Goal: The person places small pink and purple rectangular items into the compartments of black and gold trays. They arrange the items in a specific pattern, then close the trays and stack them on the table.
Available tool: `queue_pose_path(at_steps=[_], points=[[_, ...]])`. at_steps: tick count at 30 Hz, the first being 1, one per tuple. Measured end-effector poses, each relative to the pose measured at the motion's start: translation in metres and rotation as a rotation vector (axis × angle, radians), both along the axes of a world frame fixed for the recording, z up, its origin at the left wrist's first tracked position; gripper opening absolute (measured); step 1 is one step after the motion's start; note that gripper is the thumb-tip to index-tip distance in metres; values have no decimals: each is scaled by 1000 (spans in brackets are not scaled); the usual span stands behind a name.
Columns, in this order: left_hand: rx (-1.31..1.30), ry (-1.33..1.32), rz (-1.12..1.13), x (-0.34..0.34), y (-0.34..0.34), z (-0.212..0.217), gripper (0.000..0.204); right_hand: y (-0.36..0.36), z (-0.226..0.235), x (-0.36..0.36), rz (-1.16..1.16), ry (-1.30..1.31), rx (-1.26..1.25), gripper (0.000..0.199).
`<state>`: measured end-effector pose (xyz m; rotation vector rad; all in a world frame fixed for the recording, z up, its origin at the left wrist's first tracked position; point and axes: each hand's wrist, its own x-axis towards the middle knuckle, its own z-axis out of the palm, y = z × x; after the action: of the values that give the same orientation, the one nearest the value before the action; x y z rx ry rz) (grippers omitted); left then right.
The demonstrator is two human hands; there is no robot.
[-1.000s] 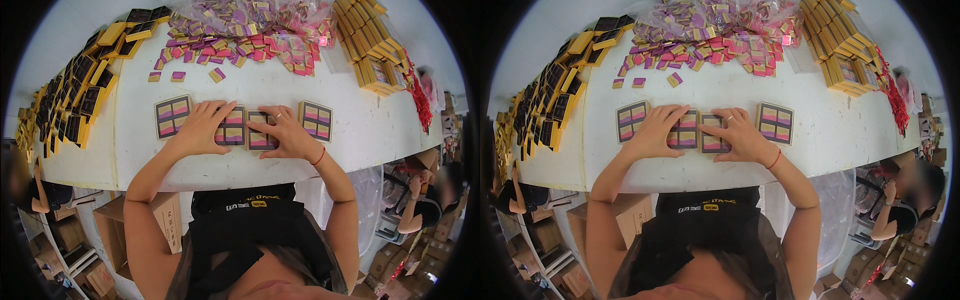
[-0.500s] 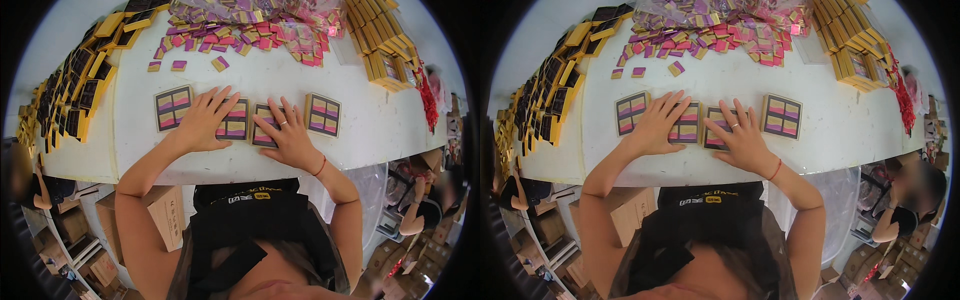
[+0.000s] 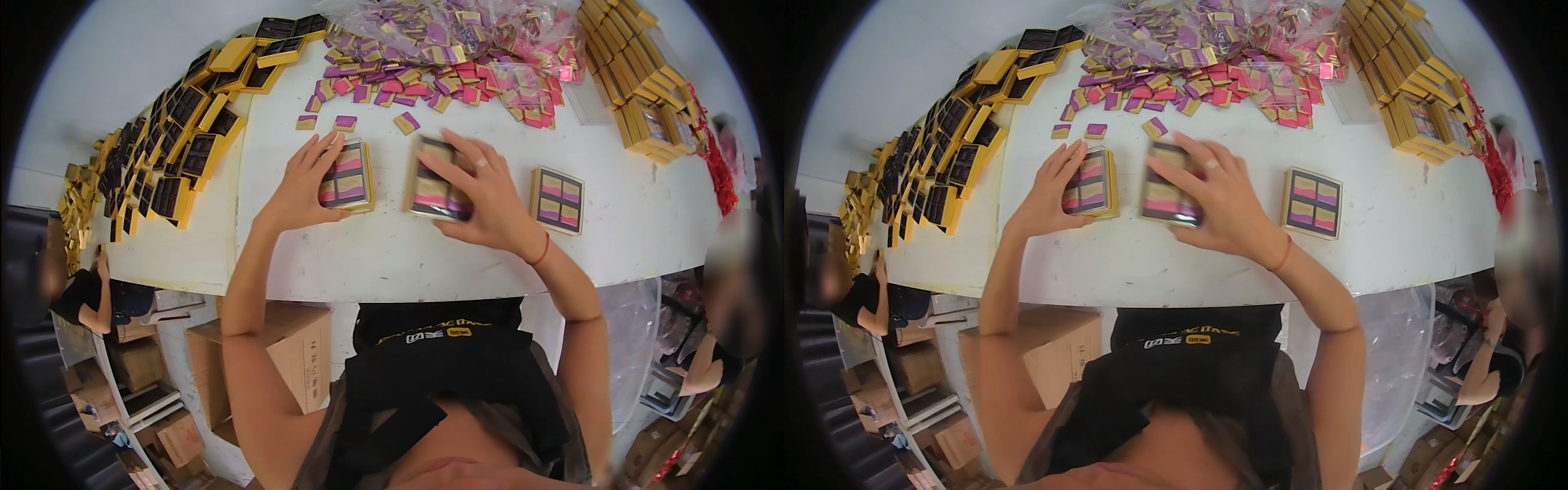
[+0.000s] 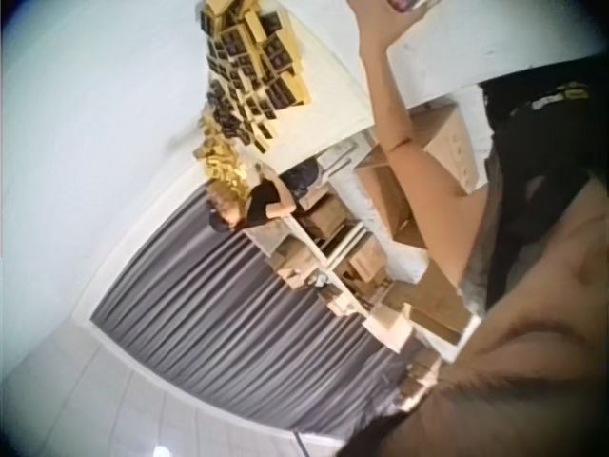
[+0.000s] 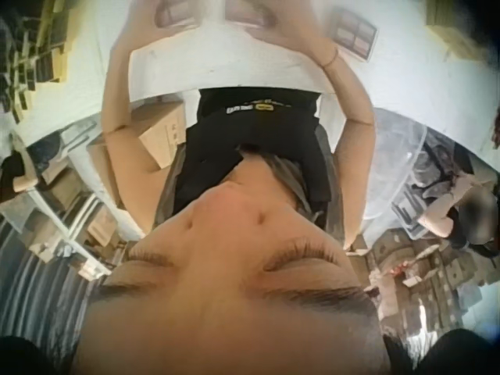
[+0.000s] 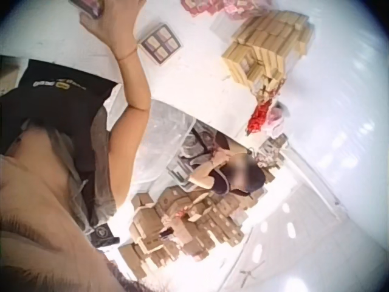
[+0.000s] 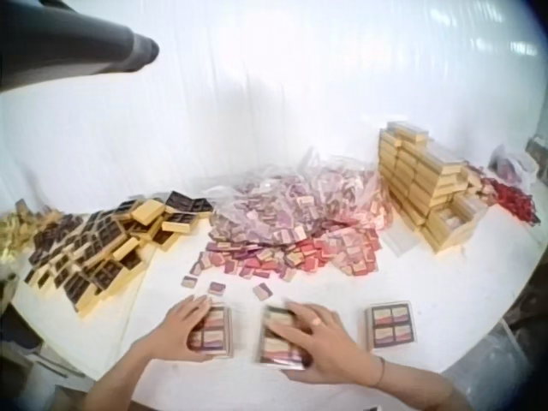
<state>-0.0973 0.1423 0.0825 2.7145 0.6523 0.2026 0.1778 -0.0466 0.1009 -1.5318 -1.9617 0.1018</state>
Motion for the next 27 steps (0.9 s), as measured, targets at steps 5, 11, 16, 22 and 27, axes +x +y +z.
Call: queue_pose_path(at_steps=[5, 11, 16, 22, 27], points=[[-353, -210, 124, -37, 5, 7, 113, 73, 29, -61, 51, 44, 207, 81], [-1124, -806, 474, -53, -4, -43, 63, 90, -4, -90, 160, -39, 43, 86], [-1306, -1030, 567, -32, -26, -46, 60, 21, 30, 31, 58, 47, -62, 107], [-1364, -888, 556, -1, -24, -34, 49, -113, -24, 140, -341, -123, -508, 114], [-1425, -871, 570, 10, -19, -39, 42, -120, -48, 138, -314, 102, -285, 94]])
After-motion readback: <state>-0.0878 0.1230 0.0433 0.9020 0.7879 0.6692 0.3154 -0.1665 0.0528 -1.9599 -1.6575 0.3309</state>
